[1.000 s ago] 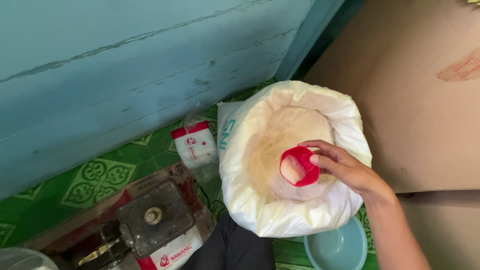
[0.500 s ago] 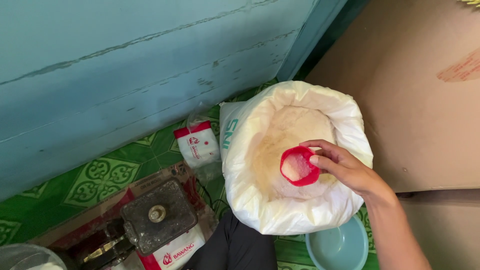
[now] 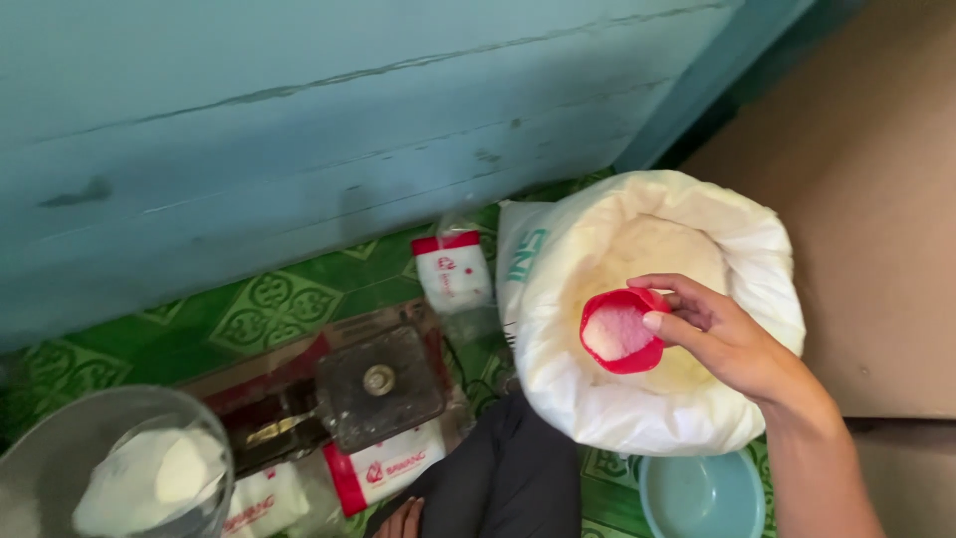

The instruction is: Scooping flour from a large sack into smaller plastic bags using a red cup.

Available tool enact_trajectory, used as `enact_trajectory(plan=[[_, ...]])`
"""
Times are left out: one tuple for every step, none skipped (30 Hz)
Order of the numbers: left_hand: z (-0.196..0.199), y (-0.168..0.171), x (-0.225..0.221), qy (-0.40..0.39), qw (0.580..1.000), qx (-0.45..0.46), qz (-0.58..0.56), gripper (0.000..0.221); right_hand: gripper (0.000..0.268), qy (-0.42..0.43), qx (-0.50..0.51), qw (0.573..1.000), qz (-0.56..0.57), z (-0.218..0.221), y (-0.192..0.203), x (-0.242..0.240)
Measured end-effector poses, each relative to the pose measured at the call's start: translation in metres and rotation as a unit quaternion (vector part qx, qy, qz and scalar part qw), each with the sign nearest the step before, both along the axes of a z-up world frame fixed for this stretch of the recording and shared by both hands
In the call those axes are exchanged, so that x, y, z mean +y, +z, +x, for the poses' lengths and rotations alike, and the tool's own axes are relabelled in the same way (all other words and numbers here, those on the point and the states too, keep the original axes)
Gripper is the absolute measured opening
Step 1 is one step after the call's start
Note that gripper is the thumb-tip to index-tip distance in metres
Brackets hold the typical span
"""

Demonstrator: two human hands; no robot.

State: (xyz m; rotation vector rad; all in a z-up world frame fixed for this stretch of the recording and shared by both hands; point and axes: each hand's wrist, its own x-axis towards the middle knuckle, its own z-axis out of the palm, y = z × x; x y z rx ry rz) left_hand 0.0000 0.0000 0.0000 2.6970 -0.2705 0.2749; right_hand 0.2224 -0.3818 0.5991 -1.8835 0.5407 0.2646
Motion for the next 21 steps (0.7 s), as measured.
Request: enact_trajectory(plan=[[0.003,0.023,-0.004,0.008,1.0,0.0,0.001,0.027,0.046,0.008,0.0,1.0,0.001,0.003,0.002,0.011],[0.006,0.046,-0.007,0.007,1.0,-0.005,0.018,0.032,0.046,0.015,0.005,1.0,0.003,0.006,0.004,0.023],[0.011,0.069,-0.01,0.008,0.999,-0.01,0.034,0.037,0.046,0.024,0.01,1.0,0.005,0.01,0.006,0.036],[0.011,0.069,-0.009,0.017,0.999,-0.01,0.036,0.037,0.046,0.033,0.01,0.999,0.006,0.012,0.007,0.046],[0.011,0.07,-0.008,-0.021,0.999,0.007,0.034,0.043,0.047,0.055,0.007,0.998,0.011,0.015,0.007,0.057],[0.011,0.07,-0.005,-0.059,0.997,0.025,0.031,0.052,0.048,0.076,0.004,0.997,0.016,0.019,0.006,0.068],[0.013,0.075,-0.002,-0.046,0.998,0.025,0.034,0.052,0.048,0.089,0.004,0.996,0.019,0.022,0.006,0.08],[0.015,0.08,0.002,-0.101,0.993,0.054,-0.023,0.071,0.051,0.113,0.003,0.994,0.012,0.025,0.006,0.092],[0.017,0.085,0.007,-0.153,0.982,0.081,-0.08,0.093,0.054,0.138,0.003,0.99,0.006,0.03,0.005,0.105],[0.014,0.082,0.012,-0.139,0.984,0.081,-0.076,0.093,0.054,0.152,0.002,0.988,0.011,0.034,0.006,0.12],[0.012,0.078,0.016,-0.146,0.984,0.065,-0.072,0.086,0.053,0.165,-0.005,0.986,0.017,0.037,0.007,0.135],[0.01,0.074,0.02,-0.154,0.985,0.05,-0.067,0.078,0.052,0.177,-0.012,0.984,0.023,0.04,0.008,0.15],[0.008,0.082,0.024,-0.141,0.987,0.05,-0.065,0.078,0.052,0.19,-0.012,0.981,0.025,0.043,0.011,0.167],[0.006,0.091,0.027,-0.118,0.987,0.065,-0.09,0.065,0.053,0.187,-0.006,0.981,0.048,0.046,0.013,0.184],[0.002,0.1,0.03,-0.098,0.985,0.083,-0.115,0.053,0.053,0.182,0.003,0.981,0.069,0.047,0.015,0.199],[0.012,0.13,0.038,-0.087,0.986,0.083,-0.115,0.053,0.053,0.192,0.006,0.979,0.07,0.05,0.015,0.215],[0.022,0.161,0.046,-0.12,0.964,0.114,-0.207,0.042,0.052,0.198,0.0,0.978,0.061,0.052,0.016,0.23],[0.032,0.191,0.055,-0.152,0.932,0.141,-0.296,0.031,0.051,0.204,-0.005,0.978,0.052,0.054,0.017,0.245],[0.07,0.247,0.066,-0.145,0.933,0.141,-0.298,0.031,0.051,0.21,-0.002,0.976,0.052,0.056,0.019,0.259],[0.096,0.309,0.085,0.176,0.958,0.044,-0.222,0.049,0.05,0.235,-0.009,0.972,0.012,0.057,0.022,0.272],[0.11,0.376,0.106,0.474,0.87,-0.062,-0.121,0.069,0.05,0.259,-0.019,0.965,-0.03,0.059,0.025,0.284]])
